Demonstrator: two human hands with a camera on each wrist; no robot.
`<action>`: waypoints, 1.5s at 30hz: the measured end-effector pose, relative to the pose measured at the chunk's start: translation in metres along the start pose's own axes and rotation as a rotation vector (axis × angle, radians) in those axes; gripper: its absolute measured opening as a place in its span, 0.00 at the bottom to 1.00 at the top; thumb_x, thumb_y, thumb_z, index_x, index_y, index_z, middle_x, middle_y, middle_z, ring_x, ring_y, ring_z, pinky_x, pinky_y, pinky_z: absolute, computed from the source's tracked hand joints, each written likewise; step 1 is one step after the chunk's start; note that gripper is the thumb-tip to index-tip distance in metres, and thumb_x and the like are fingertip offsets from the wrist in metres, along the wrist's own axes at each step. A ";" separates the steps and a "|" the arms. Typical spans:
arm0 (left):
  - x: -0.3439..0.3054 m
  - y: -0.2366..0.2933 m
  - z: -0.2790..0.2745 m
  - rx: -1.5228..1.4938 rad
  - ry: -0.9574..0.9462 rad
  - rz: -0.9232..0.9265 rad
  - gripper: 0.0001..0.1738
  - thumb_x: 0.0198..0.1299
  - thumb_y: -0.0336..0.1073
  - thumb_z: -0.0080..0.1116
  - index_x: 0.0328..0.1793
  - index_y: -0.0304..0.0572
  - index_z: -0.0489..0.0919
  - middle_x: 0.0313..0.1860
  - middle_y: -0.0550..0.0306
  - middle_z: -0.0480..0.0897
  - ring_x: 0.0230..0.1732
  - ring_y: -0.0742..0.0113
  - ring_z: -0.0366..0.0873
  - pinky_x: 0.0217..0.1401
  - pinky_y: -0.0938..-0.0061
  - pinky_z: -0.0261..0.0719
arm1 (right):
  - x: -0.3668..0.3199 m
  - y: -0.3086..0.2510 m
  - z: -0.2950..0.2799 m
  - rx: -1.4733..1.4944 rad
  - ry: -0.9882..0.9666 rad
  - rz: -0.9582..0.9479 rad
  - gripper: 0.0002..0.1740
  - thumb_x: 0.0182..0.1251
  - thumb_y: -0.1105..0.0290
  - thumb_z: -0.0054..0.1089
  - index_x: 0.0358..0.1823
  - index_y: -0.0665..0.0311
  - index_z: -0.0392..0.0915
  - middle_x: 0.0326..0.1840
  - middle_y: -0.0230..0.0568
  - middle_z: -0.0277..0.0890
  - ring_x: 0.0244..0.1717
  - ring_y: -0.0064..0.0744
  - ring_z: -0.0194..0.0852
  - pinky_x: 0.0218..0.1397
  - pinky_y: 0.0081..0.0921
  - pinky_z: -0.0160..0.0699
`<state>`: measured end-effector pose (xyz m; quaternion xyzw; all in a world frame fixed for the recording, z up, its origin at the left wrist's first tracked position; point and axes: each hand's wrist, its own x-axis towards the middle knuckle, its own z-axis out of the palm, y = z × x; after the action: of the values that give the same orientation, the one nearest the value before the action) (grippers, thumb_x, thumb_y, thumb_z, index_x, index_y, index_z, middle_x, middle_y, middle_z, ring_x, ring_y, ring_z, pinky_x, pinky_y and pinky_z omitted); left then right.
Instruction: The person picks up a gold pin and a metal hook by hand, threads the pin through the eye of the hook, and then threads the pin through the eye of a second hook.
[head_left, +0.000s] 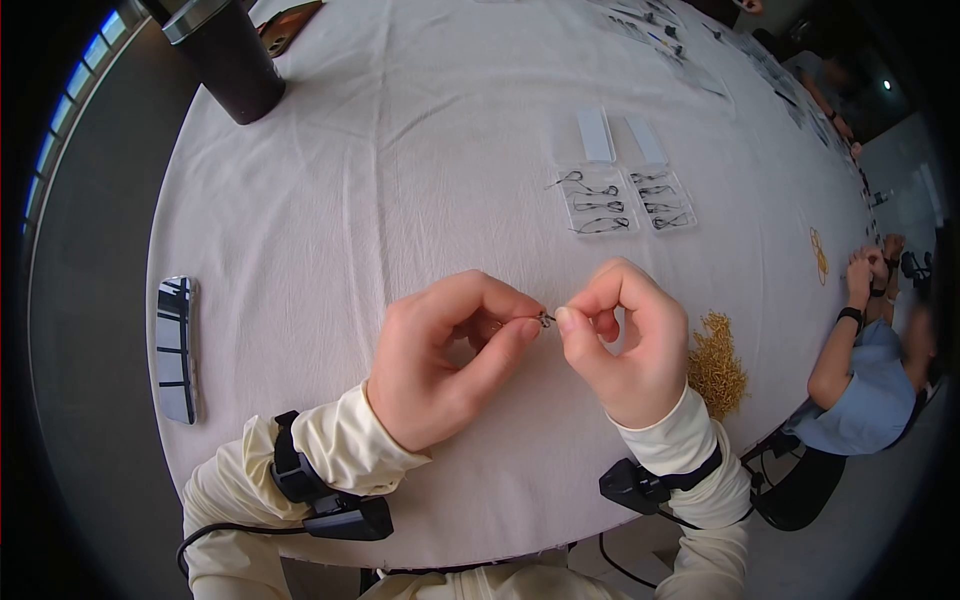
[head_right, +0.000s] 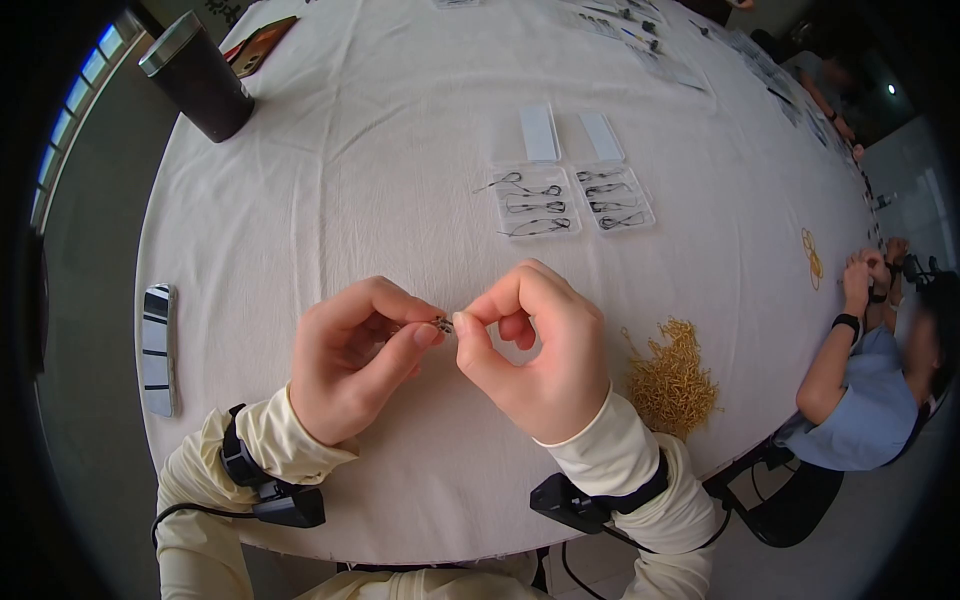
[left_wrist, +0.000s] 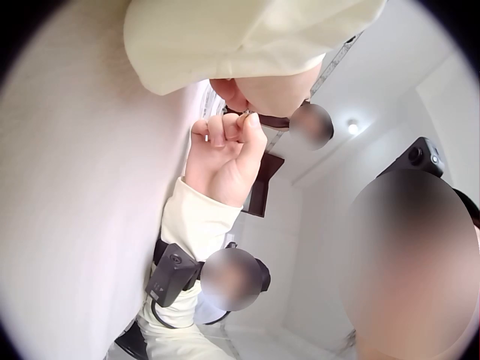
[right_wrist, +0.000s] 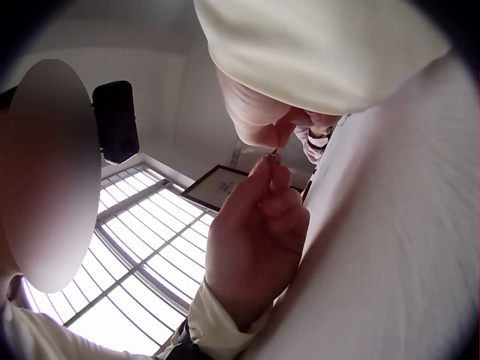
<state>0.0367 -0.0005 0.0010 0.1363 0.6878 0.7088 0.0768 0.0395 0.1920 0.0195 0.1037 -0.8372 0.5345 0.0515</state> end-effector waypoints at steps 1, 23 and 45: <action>0.000 0.000 0.001 0.001 0.000 0.000 0.03 0.66 0.24 0.61 0.43 0.31 0.82 0.34 0.57 0.85 0.32 0.77 0.81 0.35 0.81 0.78 | -0.001 0.001 0.001 0.001 0.001 -0.001 0.10 0.58 0.75 0.71 0.29 0.62 0.74 0.26 0.27 0.72 0.25 0.18 0.62 0.34 0.20 0.66; -0.002 0.006 0.004 0.233 0.077 0.190 0.04 0.62 0.22 0.65 0.42 0.33 0.83 0.33 0.54 0.85 0.28 0.73 0.82 0.33 0.79 0.79 | -0.004 0.005 0.012 -0.048 0.157 -0.264 0.09 0.59 0.80 0.71 0.30 0.61 0.77 0.26 0.28 0.69 0.24 0.20 0.60 0.28 0.21 0.61; 0.001 0.001 0.000 -0.309 -0.113 -0.103 0.04 0.71 0.31 0.59 0.44 0.38 0.78 0.35 0.64 0.80 0.32 0.81 0.73 0.32 0.82 0.71 | 0.001 0.010 -0.005 0.229 -0.046 -0.203 0.08 0.66 0.71 0.70 0.37 0.67 0.81 0.33 0.32 0.74 0.32 0.20 0.68 0.36 0.20 0.68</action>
<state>0.0362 0.0002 0.0024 0.1269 0.5714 0.7924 0.1718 0.0359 0.2006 0.0131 0.2051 -0.7571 0.6159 0.0739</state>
